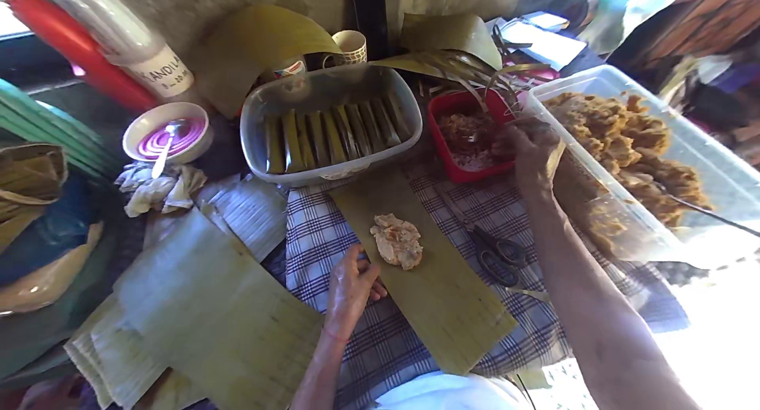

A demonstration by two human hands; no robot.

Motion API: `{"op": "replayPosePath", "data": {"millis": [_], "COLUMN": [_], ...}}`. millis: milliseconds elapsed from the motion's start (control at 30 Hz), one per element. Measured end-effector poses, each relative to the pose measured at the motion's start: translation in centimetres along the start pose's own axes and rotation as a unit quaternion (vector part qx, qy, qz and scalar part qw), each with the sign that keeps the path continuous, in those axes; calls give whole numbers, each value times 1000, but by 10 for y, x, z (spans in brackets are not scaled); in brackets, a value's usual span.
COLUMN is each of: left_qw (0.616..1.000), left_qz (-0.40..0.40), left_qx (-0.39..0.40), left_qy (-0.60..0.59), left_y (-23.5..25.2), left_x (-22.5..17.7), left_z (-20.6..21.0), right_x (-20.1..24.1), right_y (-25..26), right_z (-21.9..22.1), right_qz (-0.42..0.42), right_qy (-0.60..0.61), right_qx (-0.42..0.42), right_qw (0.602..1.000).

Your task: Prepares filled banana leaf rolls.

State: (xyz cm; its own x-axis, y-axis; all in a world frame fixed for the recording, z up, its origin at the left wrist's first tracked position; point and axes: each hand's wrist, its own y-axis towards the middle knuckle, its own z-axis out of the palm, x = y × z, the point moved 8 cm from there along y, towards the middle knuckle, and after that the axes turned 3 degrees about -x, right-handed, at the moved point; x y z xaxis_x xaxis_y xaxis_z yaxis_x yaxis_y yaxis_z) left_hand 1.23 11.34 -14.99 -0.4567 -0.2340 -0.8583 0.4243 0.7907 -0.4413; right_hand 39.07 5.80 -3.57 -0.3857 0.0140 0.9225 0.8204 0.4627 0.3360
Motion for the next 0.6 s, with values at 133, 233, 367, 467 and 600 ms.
{"op": "replayPosePath", "data": {"millis": [133, 233, 367, 467, 600], "left_qw": [1000, 1000, 1000, 1000, 1000], "left_qz": [6, 1, -1, -3, -4], "left_qx": [2, 2, 2, 1, -2], "left_qy": [-3, 0, 2, -2, -6], "left_y": [0, 0, 2, 2, 1], "left_x": [1, 0, 2, 3, 1], "left_z": [1, 0, 0, 0, -1], "right_x": [-8, -15, -13, -14, -10], "right_y": [-3, -4, -2, -4, 0], "right_z": [0, -5, -9, -14, -16], "right_qz": [45, 75, 115, 131, 132], "right_qy": [92, 142, 215, 239, 250], "right_qx": [-15, -17, -52, -47, -55], "right_qw": [995, 987, 968, 961, 958]}}
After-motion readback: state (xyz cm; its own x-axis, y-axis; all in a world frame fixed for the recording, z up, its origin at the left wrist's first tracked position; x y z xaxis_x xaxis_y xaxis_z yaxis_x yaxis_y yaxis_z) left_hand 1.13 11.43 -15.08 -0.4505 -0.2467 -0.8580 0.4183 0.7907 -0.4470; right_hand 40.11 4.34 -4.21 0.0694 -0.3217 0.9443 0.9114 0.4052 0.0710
